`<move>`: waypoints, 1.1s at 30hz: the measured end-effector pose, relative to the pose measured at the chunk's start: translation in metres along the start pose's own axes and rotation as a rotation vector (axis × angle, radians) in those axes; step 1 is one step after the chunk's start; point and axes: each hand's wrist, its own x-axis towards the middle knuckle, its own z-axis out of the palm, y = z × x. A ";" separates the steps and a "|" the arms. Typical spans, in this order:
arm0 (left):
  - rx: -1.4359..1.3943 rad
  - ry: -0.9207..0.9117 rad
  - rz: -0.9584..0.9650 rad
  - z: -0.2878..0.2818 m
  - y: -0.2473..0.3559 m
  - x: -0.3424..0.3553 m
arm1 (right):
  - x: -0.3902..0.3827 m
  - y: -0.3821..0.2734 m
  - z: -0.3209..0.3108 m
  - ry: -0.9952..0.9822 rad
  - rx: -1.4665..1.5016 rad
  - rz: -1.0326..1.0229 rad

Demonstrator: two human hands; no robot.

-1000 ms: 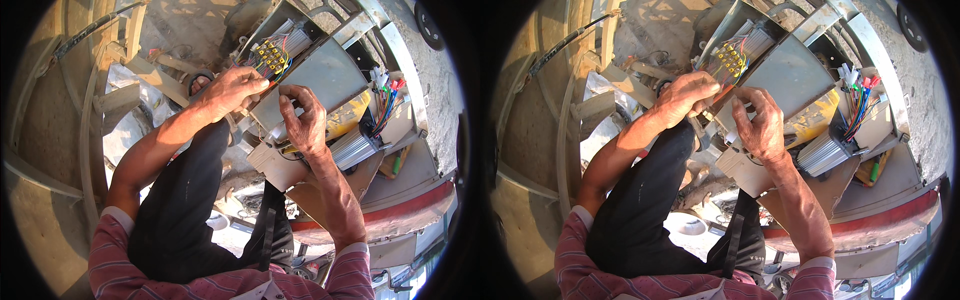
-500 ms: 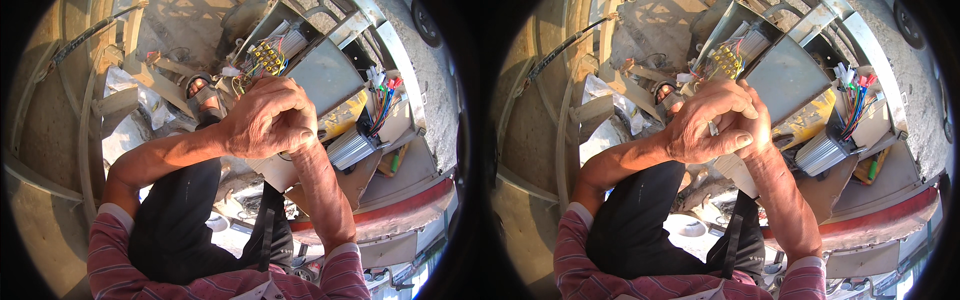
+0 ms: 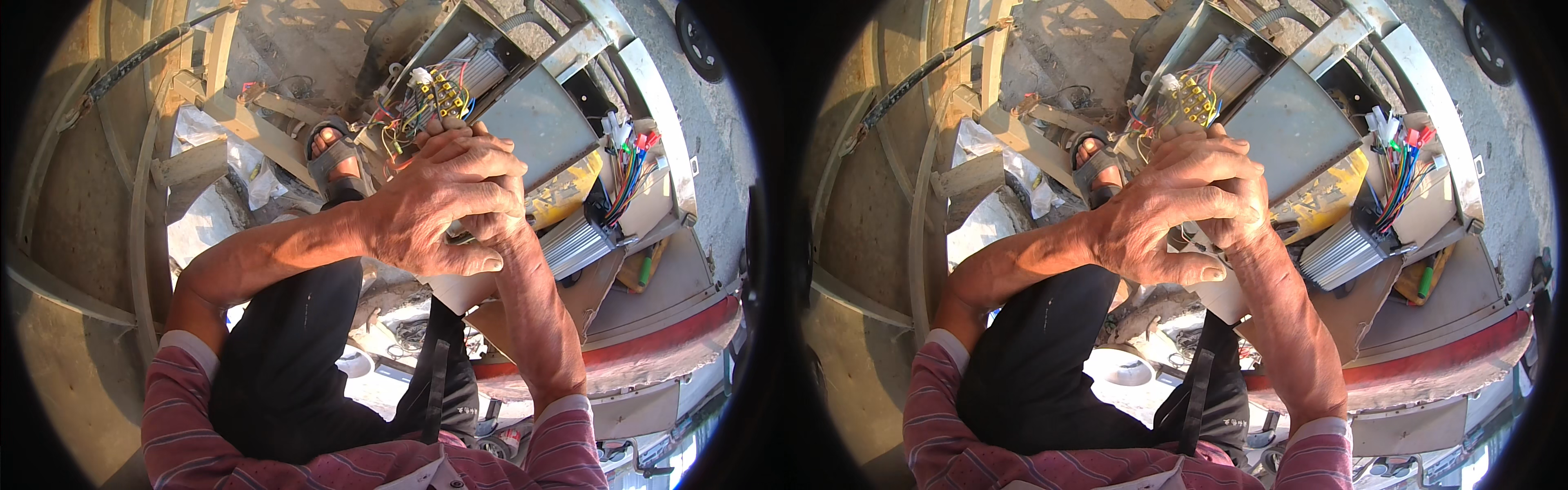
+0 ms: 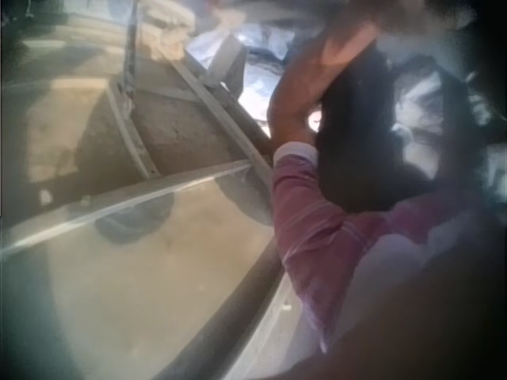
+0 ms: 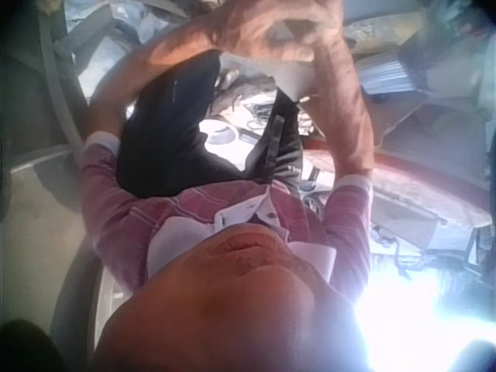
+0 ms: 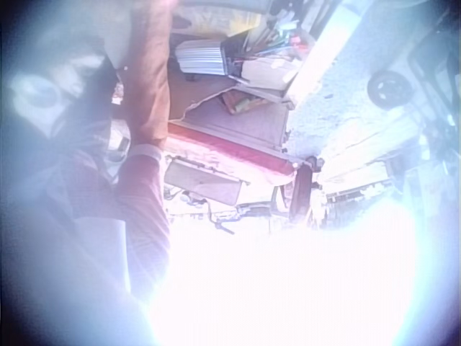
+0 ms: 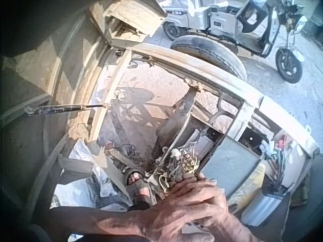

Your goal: The person works on an electronic device, handling a bundle of multicolored wires and a yellow terminal block. They connect and disconnect wires, adjust components, and manipulate a silver heat sink within a metal enclosure.

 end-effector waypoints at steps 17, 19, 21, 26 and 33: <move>0.640 0.047 -0.126 -0.025 -0.091 -0.026 | 0.002 -0.055 0.017 0.611 -0.875 -0.183; 0.592 0.034 -0.180 -0.022 -0.088 -0.033 | 0.004 -0.058 0.015 0.633 -1.013 -0.154; 0.456 0.000 -0.323 -0.019 -0.083 -0.041 | 0.005 -0.056 0.013 0.705 -1.209 -0.189; 0.184 0.014 -0.705 -0.009 -0.083 -0.051 | 0.008 -0.048 0.018 0.762 -1.528 -0.306; 0.071 0.227 -0.741 -0.007 -0.101 -0.046 | 0.026 -0.056 0.039 0.708 -1.871 -0.344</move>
